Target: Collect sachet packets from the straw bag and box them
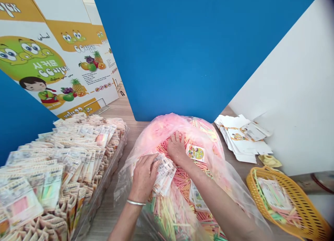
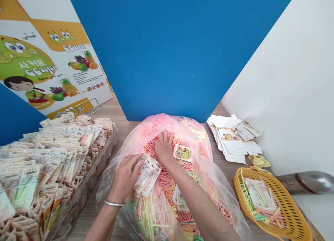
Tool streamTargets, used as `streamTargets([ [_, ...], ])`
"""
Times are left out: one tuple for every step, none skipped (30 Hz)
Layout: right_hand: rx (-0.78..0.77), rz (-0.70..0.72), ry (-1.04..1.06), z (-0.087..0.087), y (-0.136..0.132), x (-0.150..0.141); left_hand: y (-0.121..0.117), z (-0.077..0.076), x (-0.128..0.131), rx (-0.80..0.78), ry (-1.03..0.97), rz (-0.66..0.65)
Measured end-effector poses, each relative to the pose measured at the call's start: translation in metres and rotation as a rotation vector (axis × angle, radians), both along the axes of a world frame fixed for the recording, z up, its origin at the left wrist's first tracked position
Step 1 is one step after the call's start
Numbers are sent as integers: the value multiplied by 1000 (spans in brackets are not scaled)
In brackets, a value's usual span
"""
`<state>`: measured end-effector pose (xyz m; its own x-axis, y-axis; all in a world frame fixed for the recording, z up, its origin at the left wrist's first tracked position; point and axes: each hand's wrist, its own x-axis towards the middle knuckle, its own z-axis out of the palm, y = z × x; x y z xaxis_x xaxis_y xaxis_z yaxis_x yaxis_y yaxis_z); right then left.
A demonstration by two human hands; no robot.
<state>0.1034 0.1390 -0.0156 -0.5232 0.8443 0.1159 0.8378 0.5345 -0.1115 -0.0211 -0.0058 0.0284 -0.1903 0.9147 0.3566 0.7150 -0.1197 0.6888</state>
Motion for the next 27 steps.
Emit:
streamTargets([
  [-1, -12, 7, 1, -1, 2, 0, 0, -1, -5, -5, 8],
  [-3, -26, 16, 4, -1, 4, 0, 0, -1, -11, -9, 15],
  [-3, -35, 27, 6, -2, 7, 0, 0, -1, -17, -11, 21],
  [2, -41, 41, 10, -2, 10, -1, 0, -2, -20, -9, 23],
  [11, -45, 57, 12, -3, 13, -1, -1, -2, -21, -6, 22],
  [21, -45, 73, 15, -3, 15, -1, -1, -2, -18, 0, 23],
  [30, -42, 85, 16, -4, 17, -1, -2, -3, -17, 6, 22],
  [37, -33, 90, 16, -4, 19, -1, -3, -3, -16, 14, 21],
  [42, -19, 87, 15, -4, 19, -2, -4, -3, -16, 20, 20],
  [48, 2, 75, 12, -5, 19, -2, -4, -3, -17, 26, 19],
  [55, 27, 57, 8, -5, 17, -2, -5, -3, -20, 30, 18],
  [61, 51, 38, 4, -5, 15, -2, -5, -3, -24, 33, 17],
  [66, 68, 23, -2, -5, 13, -2, -6, -3, -29, 36, 16],
  [69, 78, 14, -7, -4, 10, -2, -6, -3, -34, 38, 16],
  [70, 80, 11, -11, -4, 8, -2, -6, -3, -40, 40, 15],
  [70, 78, 12, -14, -3, 7, -2, -6, -3, -45, 42, 12],
  [67, 76, 16, -16, -3, 6, -2, -7, -3, -48, 44, 10],
  [60, 73, 23, -16, -2, 6, -2, -6, -4, -50, 47, 9],
  [46, 68, 33, -15, -2, 7, -2, -6, -4, -50, 50, 10],
  [30, 64, 46, -13, -1, 9, -2, -6, -4, -49, 53, 11],
  [18, 60, 64, -9, -1, 11, -2, -6, -4, -47, 57, 11],
  [13, 52, 87, -5, 0, 14, -2, -6, -4, -43, 61, 12],
  [13, 42, 113, 0, 0, 17, -2, -5, -5, -35, 65, 16],
  [16, 33, 145, 5, 1, 19, -3, -4, -5, -22, 69, 24],
  [17, 24, 185, 10, 2, 22, -3, -3, -5, -1, 74, 35],
  [7, 15, 244, 16, 3, 25, -4, 0, -4, 30, 76, 48],
  [-15, 1, 317, 21, 4, 28, -5, 3, -4, 71, 71, 66],
])
